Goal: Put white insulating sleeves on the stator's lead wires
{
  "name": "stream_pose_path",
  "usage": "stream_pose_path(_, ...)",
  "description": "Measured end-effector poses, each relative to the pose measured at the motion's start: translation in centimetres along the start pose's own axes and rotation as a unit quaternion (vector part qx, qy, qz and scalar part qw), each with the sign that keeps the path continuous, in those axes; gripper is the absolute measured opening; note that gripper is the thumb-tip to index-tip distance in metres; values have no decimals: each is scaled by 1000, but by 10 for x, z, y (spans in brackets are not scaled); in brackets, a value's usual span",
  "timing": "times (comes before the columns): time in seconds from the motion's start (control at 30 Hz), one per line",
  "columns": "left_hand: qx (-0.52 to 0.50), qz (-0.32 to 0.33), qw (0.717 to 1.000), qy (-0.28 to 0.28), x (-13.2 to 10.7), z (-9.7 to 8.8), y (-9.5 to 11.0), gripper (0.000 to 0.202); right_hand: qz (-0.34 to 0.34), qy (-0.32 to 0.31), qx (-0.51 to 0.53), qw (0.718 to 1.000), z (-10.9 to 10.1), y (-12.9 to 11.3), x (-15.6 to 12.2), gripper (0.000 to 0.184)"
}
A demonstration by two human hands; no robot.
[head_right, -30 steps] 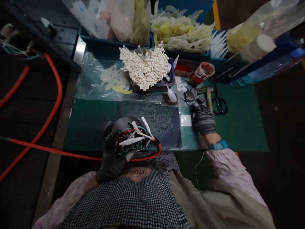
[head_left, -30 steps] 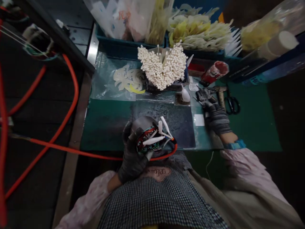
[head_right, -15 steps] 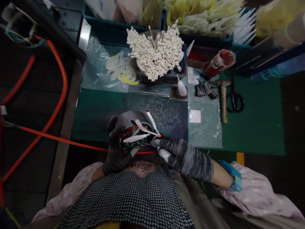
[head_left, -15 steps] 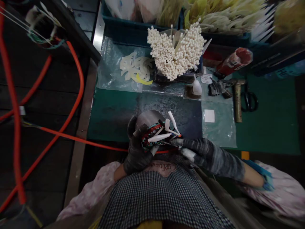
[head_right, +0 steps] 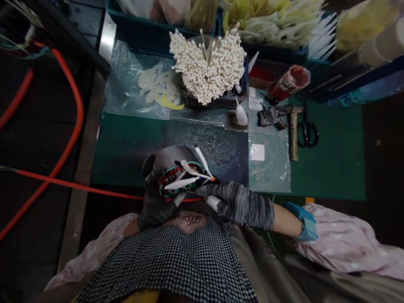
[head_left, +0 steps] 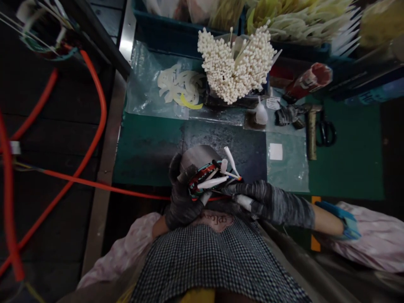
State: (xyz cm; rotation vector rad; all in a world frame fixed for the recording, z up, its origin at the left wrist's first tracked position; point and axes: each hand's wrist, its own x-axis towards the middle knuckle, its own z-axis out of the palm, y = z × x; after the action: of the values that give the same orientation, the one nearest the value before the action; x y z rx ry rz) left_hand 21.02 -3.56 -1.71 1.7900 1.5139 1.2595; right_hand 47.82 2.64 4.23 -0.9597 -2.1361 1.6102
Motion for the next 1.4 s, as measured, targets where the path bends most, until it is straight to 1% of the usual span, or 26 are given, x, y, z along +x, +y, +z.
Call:
stream_pose_path(0.07,1,1,1000,1,0,0,0,99,-7,-23,34,999,-3,-3,4,41)
stream_pose_path(0.17,6,0,1000,0,1,-1,1,98,1,-37,52,998,-9,-11,11,43)
stream_pose_path(0.27,12,-3,1000,-7,1,-2,2,97,24,-72,37,996,-16,-21,17,46)
stream_pose_path(0.4,21,2,1000,8,-1,0,2,95,59,-108,16,992,-21,-32,20,46)
stream_pose_path(0.53,21,15,1000,13,-2,2,0,92,71,-103,7,992,-12,-26,17,46)
stream_pose_path(0.63,20,15,1000,19,-3,4,-1,93,55,-66,-6,996,-1,-16,13,47)
stream_pose_path(0.7,22,12,999,23,-3,4,-1,93,41,-51,-13,998,2,-14,13,48)
stream_pose_path(0.83,25,11,1000,14,-4,2,-1,93,35,-82,-24,996,-2,-23,19,54)
stream_pose_path(0.9,24,-1,1000,-1,-4,2,-1,94,30,-81,-31,996,-8,-31,21,54)
stream_pose_path(0.97,25,-13,1000,-10,-3,2,-1,95,28,-85,-30,996,-21,-36,17,52)
stream_pose_path(1.03,26,-19,999,-9,-2,3,-2,94,30,-103,-9,994,-43,-37,3,50)
stream_pose_path(1.1,21,-24,999,-7,-2,5,-2,94,43,-103,20,994,-73,-29,-18,47)
stream_pose_path(1.13,16,-28,999,-8,-1,6,-2,95,60,-92,32,993,-90,-21,-29,43)
stream_pose_path(1.17,12,-32,999,-9,-1,7,-1,97,89,-50,24,994,-107,-11,-40,37)
stream_pose_path(1.2,8,-36,999,-10,-1,8,-1,100,124,8,5,992,-122,3,-48,37)
stream_pose_path(1.23,9,-40,999,-12,-1,9,0,102,152,82,-16,985,-135,19,-53,41)
stream_pose_path(1.27,13,-46,999,-14,-1,10,1,104,169,161,-52,971,-144,35,-55,44)
stream_pose_path(1.3,17,-52,998,-14,0,11,2,105,173,227,-106,952,-150,52,-54,44)
stream_pose_path(1.33,20,-54,998,-14,0,11,3,105,167,275,-172,931,-151,67,-49,42)
stream_pose_path(1.4,22,-51,998,-14,2,12,5,105,137,336,-294,884,-144,86,-34,42)
